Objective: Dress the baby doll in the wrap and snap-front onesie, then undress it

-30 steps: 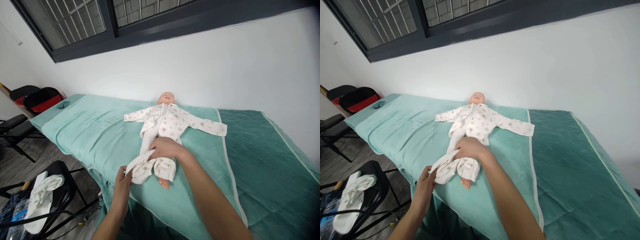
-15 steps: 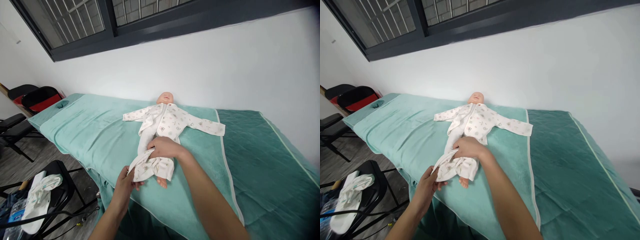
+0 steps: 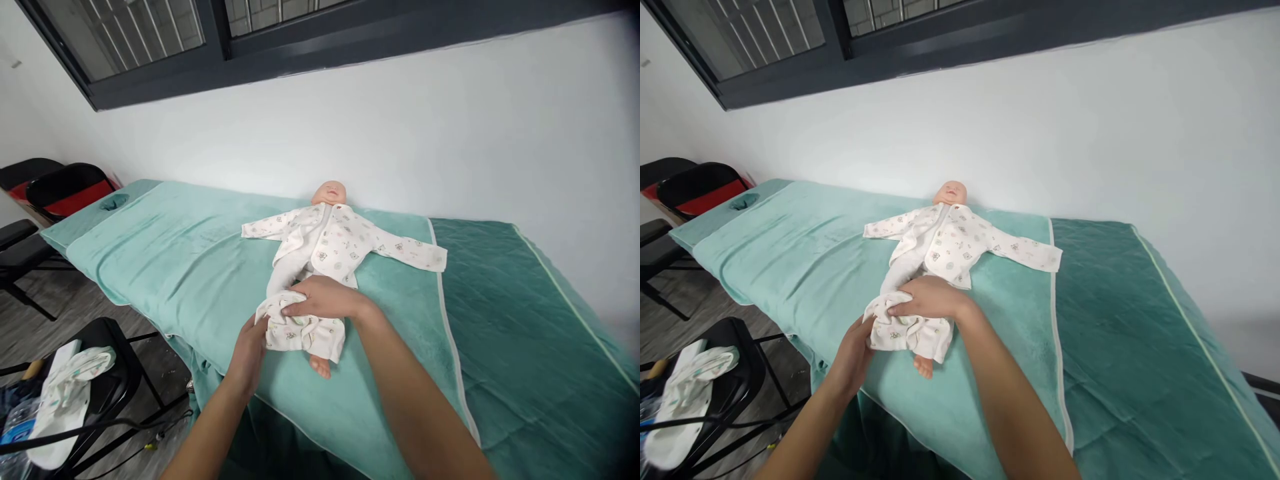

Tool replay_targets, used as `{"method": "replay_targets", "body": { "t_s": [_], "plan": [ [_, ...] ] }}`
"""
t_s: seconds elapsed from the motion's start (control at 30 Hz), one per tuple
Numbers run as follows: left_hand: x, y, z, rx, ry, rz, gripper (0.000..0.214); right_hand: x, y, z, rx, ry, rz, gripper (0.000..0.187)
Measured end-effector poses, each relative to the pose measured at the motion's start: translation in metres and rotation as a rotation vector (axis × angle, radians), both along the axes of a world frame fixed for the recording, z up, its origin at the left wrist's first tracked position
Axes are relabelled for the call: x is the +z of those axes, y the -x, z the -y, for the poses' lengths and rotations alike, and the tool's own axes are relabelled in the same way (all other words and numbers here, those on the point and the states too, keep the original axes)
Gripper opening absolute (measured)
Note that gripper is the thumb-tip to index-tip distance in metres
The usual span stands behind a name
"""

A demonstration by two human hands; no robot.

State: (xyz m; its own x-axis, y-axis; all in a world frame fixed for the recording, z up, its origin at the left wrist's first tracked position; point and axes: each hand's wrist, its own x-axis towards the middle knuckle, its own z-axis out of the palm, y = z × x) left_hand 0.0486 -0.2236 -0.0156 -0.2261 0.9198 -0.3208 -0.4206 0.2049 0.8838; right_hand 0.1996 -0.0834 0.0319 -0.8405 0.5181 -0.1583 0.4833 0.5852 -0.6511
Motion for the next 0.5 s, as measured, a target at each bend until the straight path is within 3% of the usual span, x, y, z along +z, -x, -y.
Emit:
{"method": "replay_targets", "body": {
  "t_s": [0.17, 0.37, 0.5],
  "plan": [
    [-0.004, -0.003, -0.003, 0.056, -0.011, 0.081, 0.047, -0.002, 0.002, 0.0, -0.019, 0.014, -0.023, 0.047],
    [0.0, -0.005, -0.001, 0.042, 0.017, 0.042, 0.045, -0.004, 0.011, 0.004, -0.066, -0.138, 0.102, 0.05],
    [-0.005, -0.006, -0.004, 0.112, -0.002, 0.01, 0.046, -0.003, 0.013, 0.007, -0.08, -0.161, 0.119, 0.052]
  ]
}}
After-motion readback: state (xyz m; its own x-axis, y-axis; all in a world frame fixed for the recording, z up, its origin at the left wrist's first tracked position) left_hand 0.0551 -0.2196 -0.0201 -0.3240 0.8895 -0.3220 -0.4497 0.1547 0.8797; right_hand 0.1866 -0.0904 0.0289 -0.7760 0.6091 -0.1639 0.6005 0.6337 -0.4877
